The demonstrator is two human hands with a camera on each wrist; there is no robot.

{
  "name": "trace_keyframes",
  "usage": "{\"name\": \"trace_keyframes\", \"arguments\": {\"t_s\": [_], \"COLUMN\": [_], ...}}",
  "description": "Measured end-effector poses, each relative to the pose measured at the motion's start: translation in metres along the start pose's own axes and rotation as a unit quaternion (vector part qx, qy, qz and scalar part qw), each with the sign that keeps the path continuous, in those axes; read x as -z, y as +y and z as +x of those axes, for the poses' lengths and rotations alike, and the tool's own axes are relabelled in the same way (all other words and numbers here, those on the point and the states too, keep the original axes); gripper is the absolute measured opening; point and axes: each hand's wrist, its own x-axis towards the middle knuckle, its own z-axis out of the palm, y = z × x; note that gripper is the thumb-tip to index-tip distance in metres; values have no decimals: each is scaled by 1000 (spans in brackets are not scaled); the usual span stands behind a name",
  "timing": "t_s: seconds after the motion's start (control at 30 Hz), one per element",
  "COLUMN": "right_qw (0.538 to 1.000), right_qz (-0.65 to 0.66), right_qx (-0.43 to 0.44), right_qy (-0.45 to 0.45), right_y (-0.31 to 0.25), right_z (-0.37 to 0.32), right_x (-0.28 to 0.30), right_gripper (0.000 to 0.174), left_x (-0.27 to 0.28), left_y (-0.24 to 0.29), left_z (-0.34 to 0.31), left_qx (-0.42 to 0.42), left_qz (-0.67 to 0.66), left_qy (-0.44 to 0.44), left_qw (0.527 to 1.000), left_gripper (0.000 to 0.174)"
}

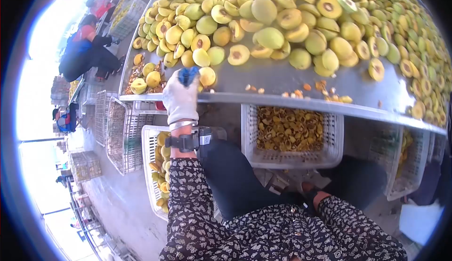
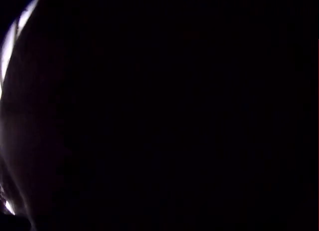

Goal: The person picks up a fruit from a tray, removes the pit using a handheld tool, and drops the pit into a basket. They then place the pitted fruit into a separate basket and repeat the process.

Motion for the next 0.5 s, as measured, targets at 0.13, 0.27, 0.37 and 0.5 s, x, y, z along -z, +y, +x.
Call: {"name": "trace_keyframes", "arguments": {"t_s": [0.13,0.27,0.37,0.5], "right_qw": [998,997,996,997], "right_qz": [28,39,33,10], "right_qx": [28,21,13,15], "right_qy": [-39,-71,-82,-80], "right_y": [7,12,14,18], "right_z": [18,25,26,23], "right_x": [16,42,53,56], "right_gripper": [38,38,38,38], "left_x": [-36,-35,-35,-31], "left_y": [-1,9,10,0], "left_z": [21,25,23,18], "left_qx": [-32,-2,-20,-24], "left_qz": [239,253,241,114], "left_qy": [-143,-176,-138,-84], "left_qw": [960,952,960,990], "left_gripper": [56,57,54,54]}}
